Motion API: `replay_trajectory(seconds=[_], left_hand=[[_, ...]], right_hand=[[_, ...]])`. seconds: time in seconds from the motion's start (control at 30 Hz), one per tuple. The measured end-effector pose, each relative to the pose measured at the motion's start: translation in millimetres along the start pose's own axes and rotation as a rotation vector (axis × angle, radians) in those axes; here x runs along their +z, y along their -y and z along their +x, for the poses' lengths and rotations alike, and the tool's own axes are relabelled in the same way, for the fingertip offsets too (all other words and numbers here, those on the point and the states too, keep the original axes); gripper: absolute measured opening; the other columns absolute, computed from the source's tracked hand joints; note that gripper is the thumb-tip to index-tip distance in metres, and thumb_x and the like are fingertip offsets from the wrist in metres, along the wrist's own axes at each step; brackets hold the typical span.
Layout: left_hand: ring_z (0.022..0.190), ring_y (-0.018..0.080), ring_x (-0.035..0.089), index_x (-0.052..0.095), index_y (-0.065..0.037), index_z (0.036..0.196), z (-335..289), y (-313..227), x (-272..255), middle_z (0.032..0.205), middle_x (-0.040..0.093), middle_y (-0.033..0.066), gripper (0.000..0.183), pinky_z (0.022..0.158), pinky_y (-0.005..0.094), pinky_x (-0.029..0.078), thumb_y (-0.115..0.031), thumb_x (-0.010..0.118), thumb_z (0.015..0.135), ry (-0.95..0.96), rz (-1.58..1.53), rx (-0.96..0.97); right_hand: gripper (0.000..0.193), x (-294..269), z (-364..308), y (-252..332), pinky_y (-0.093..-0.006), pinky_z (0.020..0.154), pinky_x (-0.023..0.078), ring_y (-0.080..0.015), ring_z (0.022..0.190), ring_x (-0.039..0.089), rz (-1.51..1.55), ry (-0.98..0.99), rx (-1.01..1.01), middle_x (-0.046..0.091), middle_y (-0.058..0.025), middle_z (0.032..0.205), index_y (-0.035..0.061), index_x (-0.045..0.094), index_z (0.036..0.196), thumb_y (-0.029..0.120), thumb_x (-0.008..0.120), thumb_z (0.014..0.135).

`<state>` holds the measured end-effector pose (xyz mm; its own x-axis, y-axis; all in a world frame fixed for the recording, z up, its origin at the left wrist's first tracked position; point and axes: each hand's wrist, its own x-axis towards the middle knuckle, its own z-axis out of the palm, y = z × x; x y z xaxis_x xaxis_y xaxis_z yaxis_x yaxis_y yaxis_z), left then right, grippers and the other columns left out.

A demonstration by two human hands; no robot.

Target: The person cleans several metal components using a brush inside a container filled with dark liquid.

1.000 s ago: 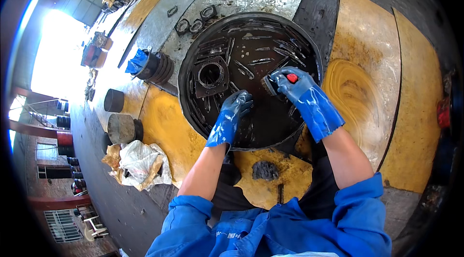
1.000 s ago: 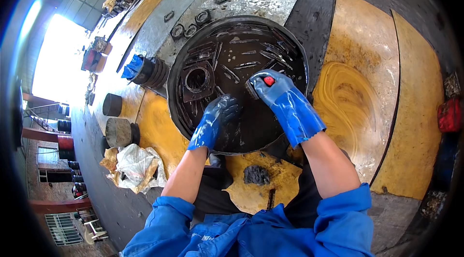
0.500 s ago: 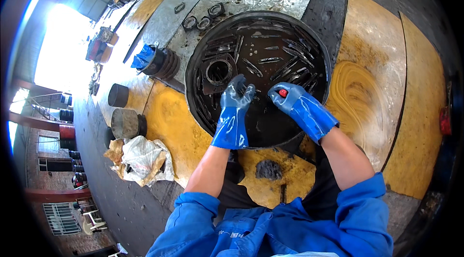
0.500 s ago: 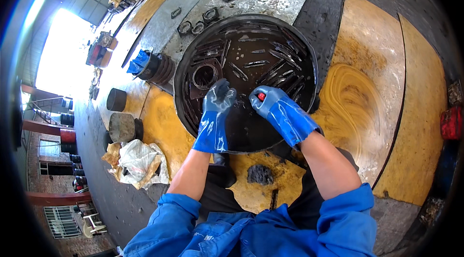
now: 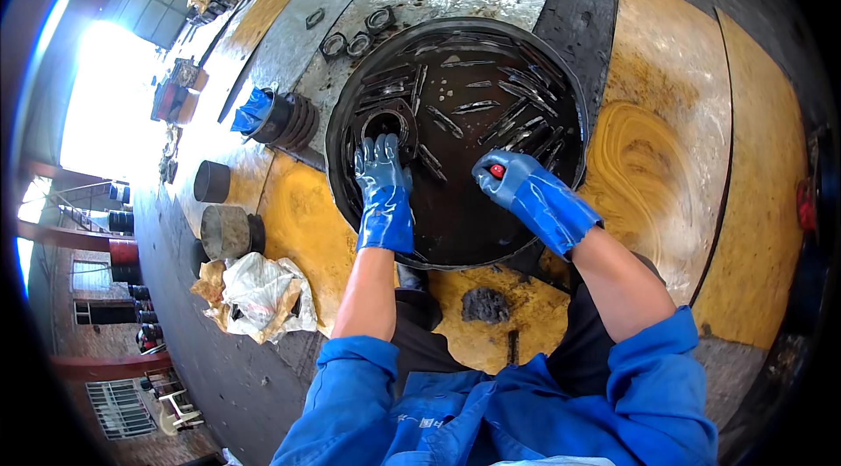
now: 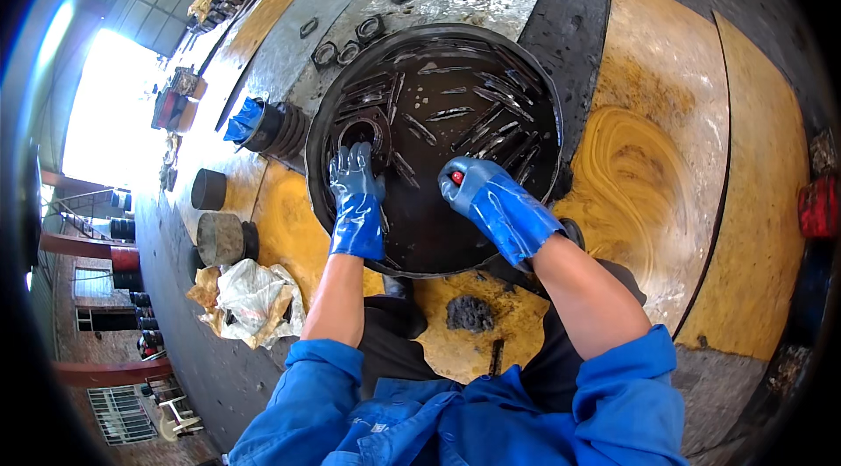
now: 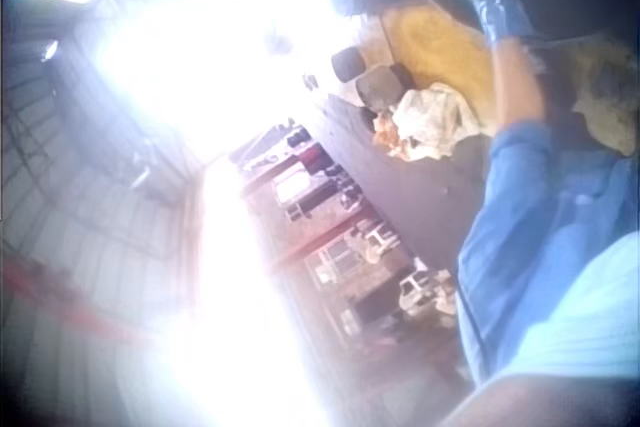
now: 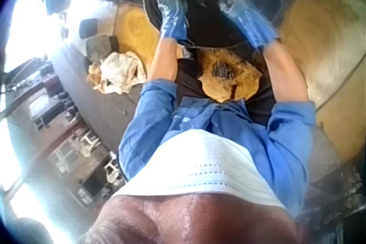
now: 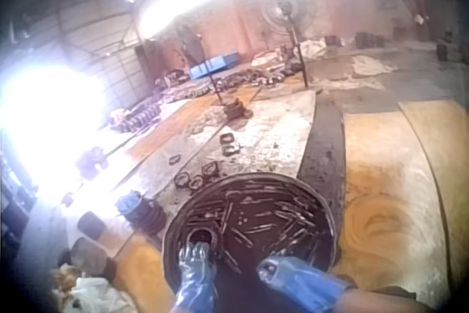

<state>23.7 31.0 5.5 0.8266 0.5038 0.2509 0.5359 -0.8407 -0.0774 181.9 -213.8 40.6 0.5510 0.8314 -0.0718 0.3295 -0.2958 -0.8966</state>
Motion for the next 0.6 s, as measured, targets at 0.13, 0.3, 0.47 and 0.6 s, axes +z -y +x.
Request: replay_trajectory(seconds=[0.13,0.3,0.47,0.6], left_hand=[[0.137,0.0402,0.048,0.055,-0.011,0.138,-1.3,-3.1,8.5,0.141,0.057,0.0139,0.072,0.116,0.0563,0.033,-0.020,0.082,0.072,-0.109,-0.033,0.025],[0.141,0.0373,0.047,0.058,-0.013,0.137,4.3,2.9,8.4,0.138,0.061,0.0118,0.069,0.118,0.0557,0.031,-0.022,0.082,0.073,0.014,-0.022,-0.077],[0.140,0.0331,0.049,0.066,-0.014,0.128,13.3,2.0,0.0,0.132,0.066,0.0121,0.058,0.120,0.0517,0.030,-0.024,0.083,0.074,0.096,-0.025,-0.117],[0.135,0.0336,0.054,0.068,-0.013,0.125,19.0,-5.5,-6.6,0.128,0.068,0.0138,0.056,0.117,0.0484,0.035,-0.027,0.084,0.073,0.017,-0.055,-0.165]], right_hand=[[0.020,-0.8,-3.3,8.0,-0.0432,0.084,0.057,-0.0362,0.092,0.071,0.048,0.022,0.106,0.075,-0.0156,0.098,0.0130,0.075,0.104,0.026,0.067,0.091],[0.021,0.5,-2.0,3.0,-0.0430,0.084,0.058,-0.0358,0.093,0.071,-0.004,0.002,0.045,0.075,-0.0152,0.100,0.0135,0.075,0.104,0.027,0.067,0.091],[0.019,-1.9,-0.3,0.0,-0.0428,0.084,0.058,-0.0358,0.094,0.071,0.000,0.007,0.058,0.075,-0.0146,0.101,0.0148,0.075,0.104,0.027,0.067,0.091],[0.019,-5.0,0.6,-7.1,-0.0430,0.083,0.058,-0.0359,0.092,0.071,-0.008,-0.035,0.026,0.075,-0.0145,0.099,0.0148,0.075,0.104,0.027,0.067,0.091]])
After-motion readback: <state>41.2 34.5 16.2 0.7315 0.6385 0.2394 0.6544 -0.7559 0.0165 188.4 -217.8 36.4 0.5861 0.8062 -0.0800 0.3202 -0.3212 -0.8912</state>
